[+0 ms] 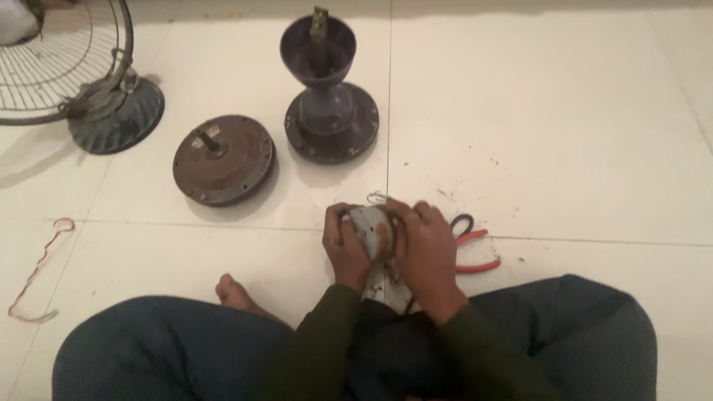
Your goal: The person sits on the floor working on an electric pedestal fan motor. They first work by hand around the fan's motor housing and base, then pick up a small cylindrical motor component and use pliers to pry and work at its parts, handling wires on the component.
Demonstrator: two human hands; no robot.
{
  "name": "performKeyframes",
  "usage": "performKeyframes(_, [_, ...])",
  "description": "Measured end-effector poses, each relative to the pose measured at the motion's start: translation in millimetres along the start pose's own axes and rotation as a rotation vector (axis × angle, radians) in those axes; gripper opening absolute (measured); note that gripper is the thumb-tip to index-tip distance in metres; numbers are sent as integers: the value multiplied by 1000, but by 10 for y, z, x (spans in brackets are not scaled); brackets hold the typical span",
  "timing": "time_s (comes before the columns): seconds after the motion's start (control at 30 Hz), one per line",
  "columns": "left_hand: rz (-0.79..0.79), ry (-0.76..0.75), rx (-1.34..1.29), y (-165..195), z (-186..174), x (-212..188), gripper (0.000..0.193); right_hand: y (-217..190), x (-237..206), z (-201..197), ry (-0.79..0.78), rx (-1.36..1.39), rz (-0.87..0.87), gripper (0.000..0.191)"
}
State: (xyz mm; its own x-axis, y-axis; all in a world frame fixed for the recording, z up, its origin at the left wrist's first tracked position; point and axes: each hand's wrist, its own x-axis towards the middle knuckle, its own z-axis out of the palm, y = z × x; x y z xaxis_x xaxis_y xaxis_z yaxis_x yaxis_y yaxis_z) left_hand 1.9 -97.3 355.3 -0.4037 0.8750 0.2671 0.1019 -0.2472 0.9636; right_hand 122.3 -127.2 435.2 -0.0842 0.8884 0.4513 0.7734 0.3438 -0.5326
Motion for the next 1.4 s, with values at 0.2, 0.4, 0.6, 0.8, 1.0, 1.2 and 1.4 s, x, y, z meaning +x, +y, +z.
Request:
performKeyframes(0.2, [-164,26,-121,-431,-9,-62,21,70,-227,241,39,119,-258,35])
performKeyframes(0.4, [-79,46,-35,-930,-39,-126,21,385,-307,623,-104,73,38,36])
performKeyframes(0.6, [-49,-1,-23,-734,-47,-110,21,344,-223,494,31,29,-155,25])
performKeyframes(0.8, [-68,-44,-36,-631,-26,-65,23,338,-221,507,2,-33,-219,22])
performKeyframes(1.0, [1,-5,46,-528,-12,-41,23,329,-154,369,-30,92,-27,27])
performKeyframes(1.2, [-131,-40,-43,-445,-4,-31,23,241,-208,346,-49,-4,-250,26])
performKeyframes(1.4, [-34,-20,-32,-462,-18,-37,22,282,-138,363,-23,35,-47,30])
